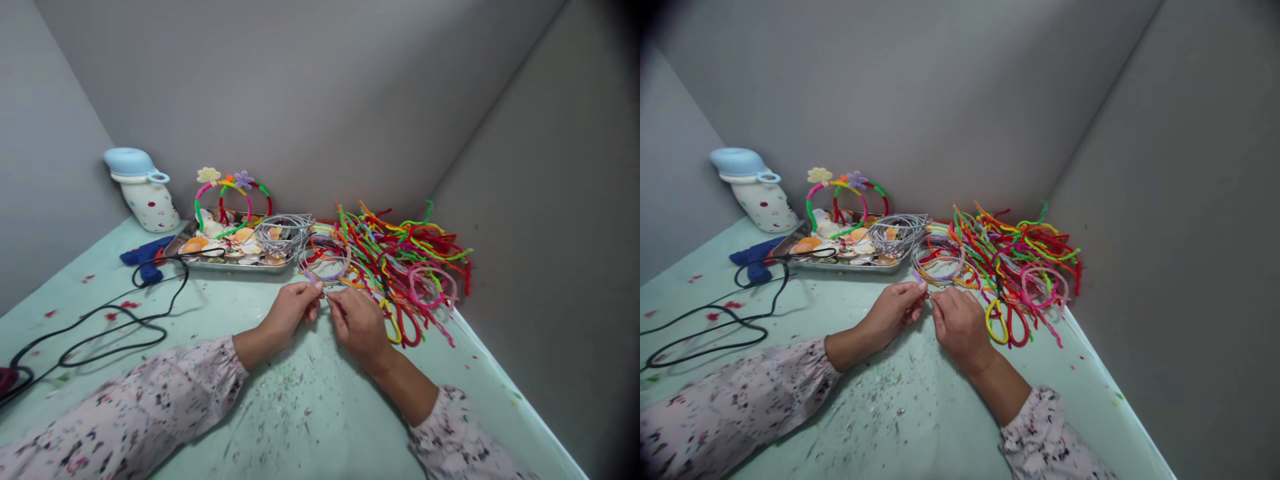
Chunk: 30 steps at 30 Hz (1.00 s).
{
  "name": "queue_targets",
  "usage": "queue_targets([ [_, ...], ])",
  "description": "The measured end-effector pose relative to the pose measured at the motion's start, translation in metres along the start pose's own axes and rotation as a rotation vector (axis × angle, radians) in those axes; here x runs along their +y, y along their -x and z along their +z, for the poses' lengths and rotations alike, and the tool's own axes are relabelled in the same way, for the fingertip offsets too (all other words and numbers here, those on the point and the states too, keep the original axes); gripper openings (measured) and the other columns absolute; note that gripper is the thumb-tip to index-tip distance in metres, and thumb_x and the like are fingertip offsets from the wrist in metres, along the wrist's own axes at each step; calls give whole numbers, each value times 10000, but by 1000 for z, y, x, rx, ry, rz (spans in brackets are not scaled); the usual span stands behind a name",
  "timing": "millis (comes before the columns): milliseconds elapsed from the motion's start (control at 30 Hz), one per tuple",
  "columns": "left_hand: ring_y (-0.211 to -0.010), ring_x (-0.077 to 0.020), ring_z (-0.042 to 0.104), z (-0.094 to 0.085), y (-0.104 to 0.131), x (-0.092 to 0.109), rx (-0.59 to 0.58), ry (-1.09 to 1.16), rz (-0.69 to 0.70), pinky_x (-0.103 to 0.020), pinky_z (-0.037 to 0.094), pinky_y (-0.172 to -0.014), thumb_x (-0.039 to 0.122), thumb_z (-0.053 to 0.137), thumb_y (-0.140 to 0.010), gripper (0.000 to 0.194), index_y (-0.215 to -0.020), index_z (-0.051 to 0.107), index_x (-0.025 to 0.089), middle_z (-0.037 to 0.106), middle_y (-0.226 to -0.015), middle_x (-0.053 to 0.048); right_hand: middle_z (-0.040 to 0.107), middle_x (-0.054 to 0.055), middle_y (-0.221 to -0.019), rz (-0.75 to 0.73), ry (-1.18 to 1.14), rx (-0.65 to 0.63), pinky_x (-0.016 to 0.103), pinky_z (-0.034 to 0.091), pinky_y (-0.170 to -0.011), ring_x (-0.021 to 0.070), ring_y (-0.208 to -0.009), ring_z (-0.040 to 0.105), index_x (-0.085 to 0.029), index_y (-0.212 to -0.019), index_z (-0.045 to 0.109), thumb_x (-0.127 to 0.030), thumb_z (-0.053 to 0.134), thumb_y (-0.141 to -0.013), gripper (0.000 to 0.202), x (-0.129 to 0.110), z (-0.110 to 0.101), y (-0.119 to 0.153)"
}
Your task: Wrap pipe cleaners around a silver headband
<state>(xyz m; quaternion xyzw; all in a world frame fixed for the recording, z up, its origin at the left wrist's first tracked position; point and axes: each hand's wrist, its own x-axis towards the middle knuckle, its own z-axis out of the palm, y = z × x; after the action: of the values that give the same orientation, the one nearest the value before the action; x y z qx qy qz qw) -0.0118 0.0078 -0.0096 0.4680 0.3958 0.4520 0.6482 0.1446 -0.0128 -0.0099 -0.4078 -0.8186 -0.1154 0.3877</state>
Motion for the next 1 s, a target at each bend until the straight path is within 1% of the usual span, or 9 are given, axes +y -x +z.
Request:
queue_targets([
  [400,-444,-63,414,-1,0,-2,2,-28,7,-206,284,-438,501,606,-816,398,-651,532,146,493,-555,23,651,68,-773,-11,11,-3,333,430,-692,202,-736,576,-169,-901,597,-150,471,-918,129,1,0,-1],
  [567,-441,-66,407,-1,0,-1,16,-52,16,-208,285,-445,513,602,-813,417,-624,520,151,479,-516,29,651,71,-779,-8,-1,-12,334,430,-690,202,-738,577,-165,-898,595,-148,480,-915,118,0,1,0],
  [700,-438,-67,399,0,0,0,25,-60,12,-211,277,-446,503,609,-809,409,-621,519,152,480,-499,29,637,62,-749,0,11,-15,332,422,-665,199,-705,562,-172,-883,596,-165,466,-927,137,0,0,0],
  [1000,-439,-64,377,0,1,2,13,-59,11,-216,253,-446,483,610,-809,403,-602,505,154,469,-497,32,650,69,-793,27,-49,-14,324,445,-693,198,-750,586,-169,-910,602,-164,472,-923,131,0,1,0],
])
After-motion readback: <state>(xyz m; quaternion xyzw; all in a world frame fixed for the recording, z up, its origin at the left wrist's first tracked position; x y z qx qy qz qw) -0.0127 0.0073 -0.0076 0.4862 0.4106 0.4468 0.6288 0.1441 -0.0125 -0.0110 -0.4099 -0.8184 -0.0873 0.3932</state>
